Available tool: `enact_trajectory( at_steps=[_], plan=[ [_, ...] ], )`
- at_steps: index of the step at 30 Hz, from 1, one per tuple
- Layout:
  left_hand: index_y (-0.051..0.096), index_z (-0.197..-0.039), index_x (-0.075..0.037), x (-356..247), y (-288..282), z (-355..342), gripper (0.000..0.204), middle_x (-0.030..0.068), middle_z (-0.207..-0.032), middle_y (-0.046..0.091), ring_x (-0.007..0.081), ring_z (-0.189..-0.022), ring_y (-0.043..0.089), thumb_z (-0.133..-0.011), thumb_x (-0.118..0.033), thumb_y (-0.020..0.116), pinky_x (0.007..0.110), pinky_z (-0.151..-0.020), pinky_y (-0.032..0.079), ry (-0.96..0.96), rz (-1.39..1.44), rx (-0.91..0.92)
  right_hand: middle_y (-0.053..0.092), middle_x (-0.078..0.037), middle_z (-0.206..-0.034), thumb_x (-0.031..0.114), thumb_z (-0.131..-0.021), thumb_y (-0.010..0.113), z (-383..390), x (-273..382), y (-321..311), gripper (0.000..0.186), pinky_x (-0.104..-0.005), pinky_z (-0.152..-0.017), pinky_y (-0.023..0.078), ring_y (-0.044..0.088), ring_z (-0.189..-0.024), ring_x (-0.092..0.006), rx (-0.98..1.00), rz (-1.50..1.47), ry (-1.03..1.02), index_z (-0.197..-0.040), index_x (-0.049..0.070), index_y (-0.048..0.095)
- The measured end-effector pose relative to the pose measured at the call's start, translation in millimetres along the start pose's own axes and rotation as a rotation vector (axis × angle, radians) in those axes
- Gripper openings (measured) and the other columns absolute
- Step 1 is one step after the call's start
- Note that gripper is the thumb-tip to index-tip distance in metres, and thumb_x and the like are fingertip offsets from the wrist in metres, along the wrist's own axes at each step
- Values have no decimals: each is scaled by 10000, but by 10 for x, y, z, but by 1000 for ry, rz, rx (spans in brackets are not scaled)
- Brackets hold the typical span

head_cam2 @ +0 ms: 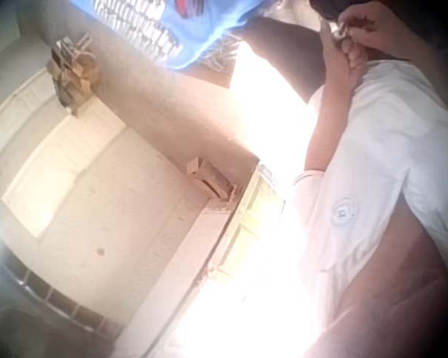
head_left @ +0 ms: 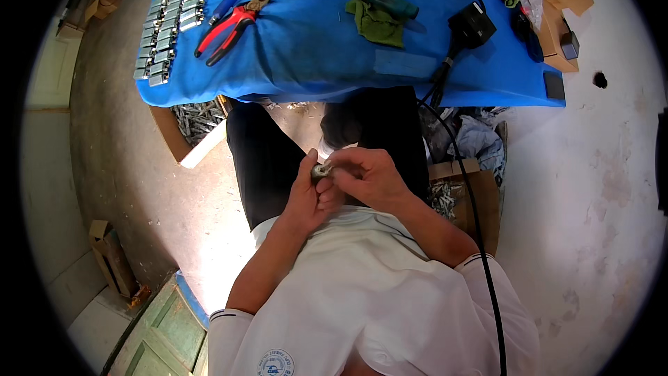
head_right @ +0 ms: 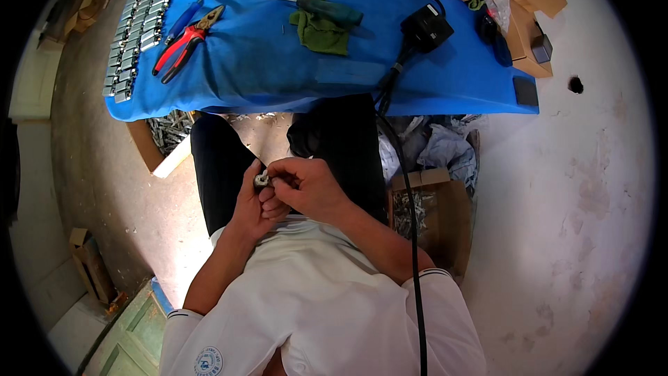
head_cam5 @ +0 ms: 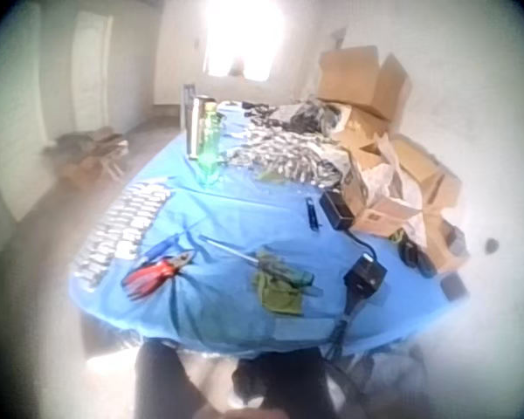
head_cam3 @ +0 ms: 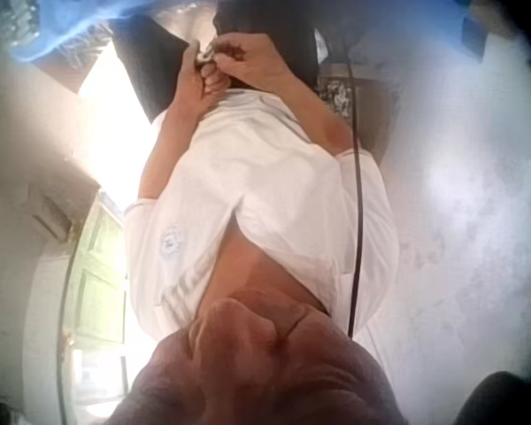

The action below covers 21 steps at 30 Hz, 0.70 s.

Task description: The person uses a soldering iron to heat a small metallic component held in the left hand, then sets the iron down and continues to manipulate the component with both hands, occasionally picking up a small piece from a nearby box.

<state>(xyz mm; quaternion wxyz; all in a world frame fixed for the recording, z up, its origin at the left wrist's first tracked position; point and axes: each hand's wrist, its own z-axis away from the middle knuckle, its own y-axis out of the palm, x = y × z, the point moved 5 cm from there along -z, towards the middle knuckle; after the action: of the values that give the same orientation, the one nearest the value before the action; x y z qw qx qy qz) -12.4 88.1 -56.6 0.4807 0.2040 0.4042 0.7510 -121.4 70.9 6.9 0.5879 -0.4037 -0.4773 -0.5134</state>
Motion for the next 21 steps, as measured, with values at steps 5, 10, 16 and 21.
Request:
enact_trajectory(
  at_steps=[5,10,16,21],
  plan=[
    [340,-551,-172,5,-47,-12,575,-19,-485,322,96,-418,301,-922,-612,365,218,-388,252,-2,12,149,669,-66,-826,-5,-856,561,15,-27,22,161,-209,-668,521,630,-729,-75,-20,-23,8,-992,-55,628],
    [336,-545,-171,21,-63,-38,586,-20,-481,312,100,-416,297,-924,-617,351,220,-384,249,-16,43,187,675,-67,-823,15,-859,579,15,-61,40,159,-217,-660,528,642,-728,-81,-31,-54,43,-994,-54,628],
    [323,-539,-168,34,-33,-38,598,-18,-476,299,101,-408,285,-928,-622,323,218,-378,240,-61,91,165,669,-74,-852,-2,-848,594,9,-30,96,123,-224,-676,532,671,-756,-116,-26,-2,70,-958,-45,628],
    [348,-577,-160,62,-47,-44,578,-21,-475,279,100,-403,275,-933,-614,316,213,-374,236,-89,144,149,660,-86,-822,14,-829,616,-2,45,107,117,-225,-642,524,674,-724,-116,-71,133,-31,-934,-31,636]
  ],
)
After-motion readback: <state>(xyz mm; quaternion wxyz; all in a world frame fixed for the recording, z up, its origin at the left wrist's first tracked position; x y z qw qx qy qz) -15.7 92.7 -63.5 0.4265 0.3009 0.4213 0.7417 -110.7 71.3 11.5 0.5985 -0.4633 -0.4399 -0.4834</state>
